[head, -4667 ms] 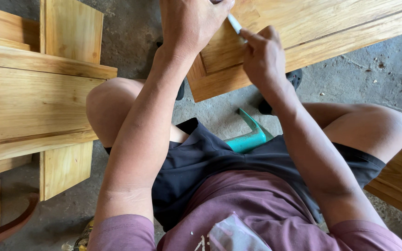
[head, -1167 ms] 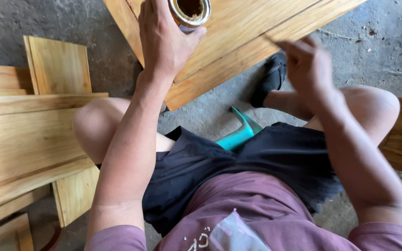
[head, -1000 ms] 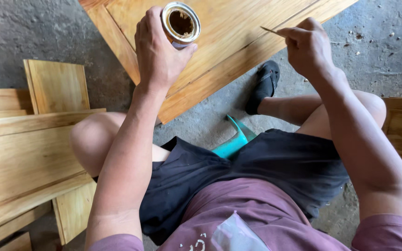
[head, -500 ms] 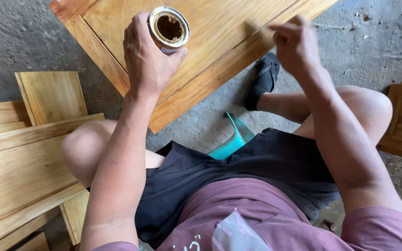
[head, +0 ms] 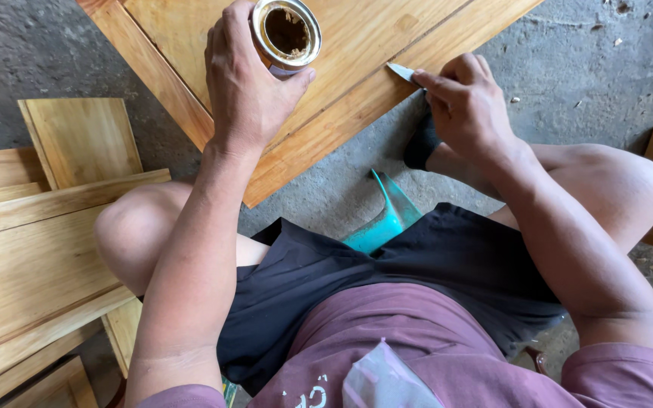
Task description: The person applies a dark wood finish to a wooden panel using a brush. They repeatedly dip the brush into a can and spread the finish across the surface and edges of the panel.
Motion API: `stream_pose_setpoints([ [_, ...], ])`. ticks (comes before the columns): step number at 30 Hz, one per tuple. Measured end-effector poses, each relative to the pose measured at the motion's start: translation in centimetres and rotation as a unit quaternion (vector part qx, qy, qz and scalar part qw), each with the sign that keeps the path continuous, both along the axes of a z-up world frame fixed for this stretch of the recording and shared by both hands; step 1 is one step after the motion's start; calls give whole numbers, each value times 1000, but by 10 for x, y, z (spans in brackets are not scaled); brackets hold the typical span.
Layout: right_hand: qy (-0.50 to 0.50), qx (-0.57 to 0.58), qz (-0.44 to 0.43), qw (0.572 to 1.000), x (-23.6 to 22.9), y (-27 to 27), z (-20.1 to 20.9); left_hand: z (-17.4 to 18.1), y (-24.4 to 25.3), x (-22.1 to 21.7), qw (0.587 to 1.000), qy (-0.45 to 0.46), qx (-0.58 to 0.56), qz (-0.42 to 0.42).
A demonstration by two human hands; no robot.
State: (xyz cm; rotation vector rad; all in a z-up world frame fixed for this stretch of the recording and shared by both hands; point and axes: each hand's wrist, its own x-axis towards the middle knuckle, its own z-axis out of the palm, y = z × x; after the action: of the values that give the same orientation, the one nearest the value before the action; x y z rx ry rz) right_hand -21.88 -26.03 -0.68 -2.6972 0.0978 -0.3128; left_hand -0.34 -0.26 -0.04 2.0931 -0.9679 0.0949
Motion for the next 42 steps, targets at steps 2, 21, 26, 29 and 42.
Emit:
stream_pose_setpoints([
  [2,19,12,7,1000,-2,1,2,0,-2,-2,1000,2,-2,-4],
  [21,-34,-110,-95,989,-65,-100,74,4,-43,-28,996,69,20,-58],
  [26,1,-26,-136,990,-51,-83,-3,6,-50,-32,996,67,14,-54],
  [29,-25,-34,-138,990,-44,-66,-20,0,-47,-31,996,77,12,-48],
  [42,18,49,-151,987,-44,-61,29,11,-30,-64,990,92,-86,-58],
])
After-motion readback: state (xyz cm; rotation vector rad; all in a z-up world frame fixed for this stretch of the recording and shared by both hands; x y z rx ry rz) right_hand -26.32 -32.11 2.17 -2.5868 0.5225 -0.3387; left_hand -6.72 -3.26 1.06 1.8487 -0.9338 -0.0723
